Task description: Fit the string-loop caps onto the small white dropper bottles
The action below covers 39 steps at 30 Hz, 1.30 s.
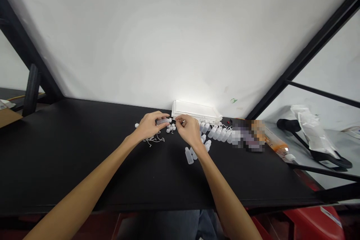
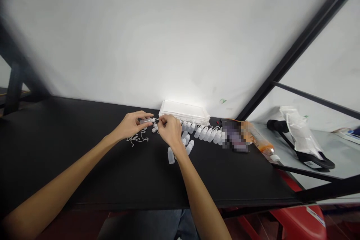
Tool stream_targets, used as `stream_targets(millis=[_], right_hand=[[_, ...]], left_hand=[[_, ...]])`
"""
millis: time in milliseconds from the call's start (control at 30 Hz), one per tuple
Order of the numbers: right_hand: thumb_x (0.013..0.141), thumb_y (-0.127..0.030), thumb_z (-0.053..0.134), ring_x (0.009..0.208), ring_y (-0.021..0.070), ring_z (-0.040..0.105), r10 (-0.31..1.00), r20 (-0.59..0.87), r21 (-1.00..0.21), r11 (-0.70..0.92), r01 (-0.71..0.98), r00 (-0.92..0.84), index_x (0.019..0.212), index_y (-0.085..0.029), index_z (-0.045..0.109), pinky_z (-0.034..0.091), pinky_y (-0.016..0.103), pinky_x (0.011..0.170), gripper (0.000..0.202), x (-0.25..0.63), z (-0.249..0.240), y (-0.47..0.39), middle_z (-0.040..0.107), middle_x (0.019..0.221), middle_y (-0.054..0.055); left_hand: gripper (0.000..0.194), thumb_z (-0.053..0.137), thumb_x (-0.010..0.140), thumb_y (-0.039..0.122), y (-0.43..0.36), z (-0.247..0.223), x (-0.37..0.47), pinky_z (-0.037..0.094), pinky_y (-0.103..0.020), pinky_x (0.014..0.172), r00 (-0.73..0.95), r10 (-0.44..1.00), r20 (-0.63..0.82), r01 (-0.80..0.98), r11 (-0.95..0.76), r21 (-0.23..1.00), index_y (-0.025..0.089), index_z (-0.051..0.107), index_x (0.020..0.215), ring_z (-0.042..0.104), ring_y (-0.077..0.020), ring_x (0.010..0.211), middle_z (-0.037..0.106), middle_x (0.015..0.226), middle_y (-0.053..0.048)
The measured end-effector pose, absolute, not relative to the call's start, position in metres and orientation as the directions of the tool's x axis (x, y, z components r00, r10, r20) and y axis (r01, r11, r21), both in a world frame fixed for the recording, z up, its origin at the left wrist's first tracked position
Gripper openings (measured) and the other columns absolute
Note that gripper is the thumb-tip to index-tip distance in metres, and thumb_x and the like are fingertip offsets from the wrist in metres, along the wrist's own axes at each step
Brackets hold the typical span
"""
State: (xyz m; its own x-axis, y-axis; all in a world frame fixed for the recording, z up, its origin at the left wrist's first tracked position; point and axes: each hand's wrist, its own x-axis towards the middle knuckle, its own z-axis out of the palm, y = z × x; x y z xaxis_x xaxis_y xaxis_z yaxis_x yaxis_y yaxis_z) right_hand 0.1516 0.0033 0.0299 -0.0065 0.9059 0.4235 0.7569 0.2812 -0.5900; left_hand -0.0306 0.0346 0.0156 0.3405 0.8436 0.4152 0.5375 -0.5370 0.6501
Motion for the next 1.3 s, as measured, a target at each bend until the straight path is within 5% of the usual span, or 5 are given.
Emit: stream_targets(millis=[233, 533, 767, 1100, 1300], right_hand=[[0.084, -0.025, 0.05, 0.062, 0.0125, 0.062, 0.92, 0.367, -0.736, 0.378, 0.562, -0.138, 0.097, -0.021, 0.072, 0.047, 0.024, 0.061, 0.026, 0.153, 0.026, 0.007, 0.071, 0.08, 0.0], [0.08, -0.03, 0.061, 0.065, 0.0167, 0.069, 0.955, 0.241, -0.948, 0.27, 0.166, -0.172, 0.087, -0.017, 0.068, 0.049, 0.021, 0.044, 0.016, 0.154, 0.025, 0.013, 0.067, 0.073, 0.003], [0.075, -0.033, 0.068, 0.065, 0.0154, 0.067, 0.95, 0.244, -0.962, 0.263, 0.079, -0.194, 0.086, -0.017, 0.068, 0.048, 0.019, 0.043, 0.019, 0.157, 0.026, 0.014, 0.067, 0.074, 0.003], [0.067, -0.04, 0.076, 0.064, 0.0163, 0.066, 0.958, 0.268, -0.962, 0.272, 0.03, -0.104, 0.083, -0.016, 0.068, 0.049, 0.021, 0.044, 0.031, 0.156, 0.029, 0.014, 0.067, 0.071, 0.004], [0.067, -0.038, 0.076, 0.062, 0.0178, 0.067, 0.954, 0.267, -0.961, 0.274, 0.032, -0.135, 0.082, -0.013, 0.068, 0.05, 0.023, 0.043, 0.03, 0.159, 0.03, 0.013, 0.066, 0.066, 0.004]], left_hand=[[0.037, 0.064, 0.08, 0.044, 0.03, 0.019, -0.028, 0.047, -0.026, 0.059, 0.336, 0.835, 0.435, 0.505, -0.549, 0.666, 0.02, 0.073, 0.107, 0.061, -0.0157, 0.072, 0.072, 0.092, -0.006], [0.033, 0.062, 0.083, 0.045, 0.024, 0.023, -0.026, 0.049, -0.026, 0.058, 0.356, 0.812, 0.462, 0.426, -0.582, 0.693, 0.019, 0.076, 0.098, 0.063, -0.0161, 0.071, 0.073, 0.095, -0.008], [0.036, 0.07, 0.074, 0.045, 0.022, 0.026, -0.024, 0.05, -0.025, 0.048, 0.298, 0.878, 0.374, 0.382, -0.469, 0.796, 0.018, 0.075, 0.097, 0.063, -0.0147, 0.061, 0.074, 0.092, -0.007], [0.041, 0.058, 0.087, 0.047, 0.023, 0.024, -0.027, 0.043, -0.023, 0.048, 0.347, 0.849, 0.398, 0.466, -0.524, 0.713, 0.019, 0.072, 0.113, 0.056, -0.0128, 0.054, 0.071, 0.073, -0.004], [0.045, 0.057, 0.086, 0.047, 0.021, 0.029, -0.028, 0.044, -0.021, 0.048, 0.379, 0.869, 0.317, 0.393, -0.462, 0.795, 0.013, 0.07, 0.114, 0.057, -0.0129, 0.058, 0.066, 0.069, -0.004]])
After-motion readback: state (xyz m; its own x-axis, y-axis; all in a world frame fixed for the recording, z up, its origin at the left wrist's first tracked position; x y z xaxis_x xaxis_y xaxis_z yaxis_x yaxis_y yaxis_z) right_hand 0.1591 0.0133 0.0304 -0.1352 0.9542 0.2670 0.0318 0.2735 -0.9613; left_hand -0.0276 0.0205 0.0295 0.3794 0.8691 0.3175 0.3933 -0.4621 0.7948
